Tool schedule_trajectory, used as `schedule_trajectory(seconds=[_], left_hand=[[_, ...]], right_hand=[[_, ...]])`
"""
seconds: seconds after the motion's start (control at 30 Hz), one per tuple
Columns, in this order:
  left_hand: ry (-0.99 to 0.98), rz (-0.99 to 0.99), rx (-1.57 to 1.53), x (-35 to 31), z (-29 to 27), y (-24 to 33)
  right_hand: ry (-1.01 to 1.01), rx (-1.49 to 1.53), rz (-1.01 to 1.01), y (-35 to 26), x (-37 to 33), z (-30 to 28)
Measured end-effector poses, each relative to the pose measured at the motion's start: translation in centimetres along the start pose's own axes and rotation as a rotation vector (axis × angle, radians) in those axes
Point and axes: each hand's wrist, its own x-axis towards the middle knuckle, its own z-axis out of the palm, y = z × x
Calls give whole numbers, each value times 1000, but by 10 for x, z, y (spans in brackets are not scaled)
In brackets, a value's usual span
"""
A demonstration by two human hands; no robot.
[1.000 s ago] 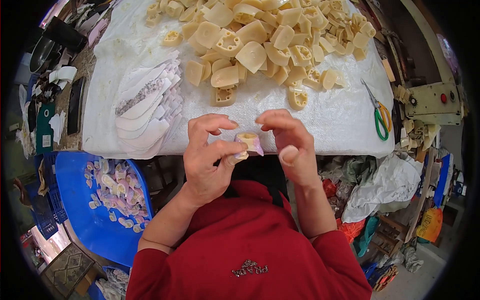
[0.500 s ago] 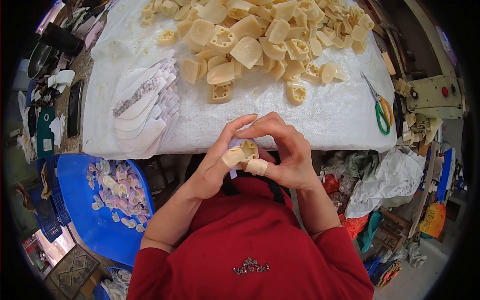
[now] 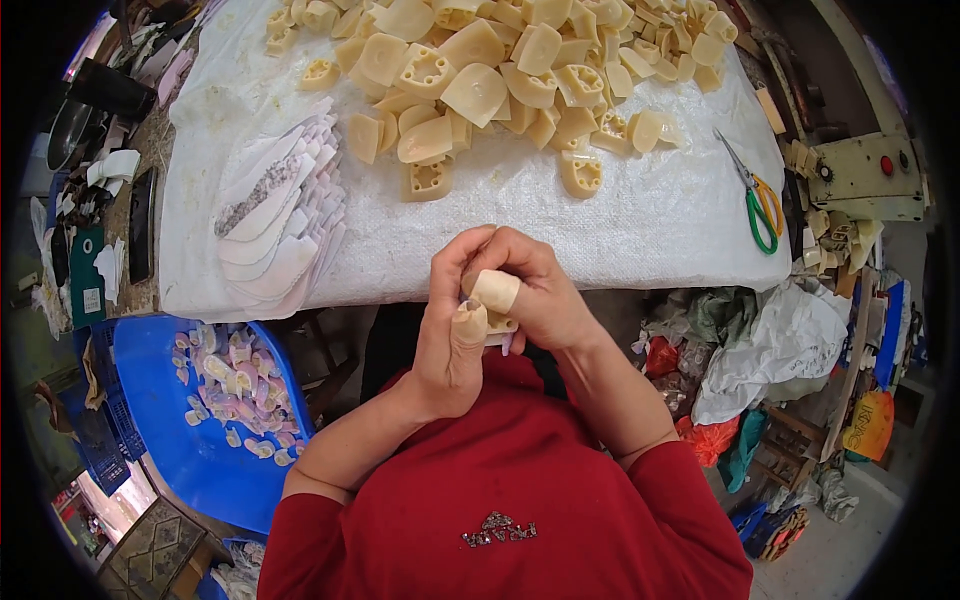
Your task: Manually assembling shoe components by fitting pink inserts into tan plastic heel or sole parts.
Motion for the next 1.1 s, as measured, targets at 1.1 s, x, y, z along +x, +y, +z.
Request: schedule_trajectory(seconds=[1.1], left_hand=[[35, 313, 449, 16, -24, -9]], right_hand=[[230, -652, -340, -8, 3, 2]])
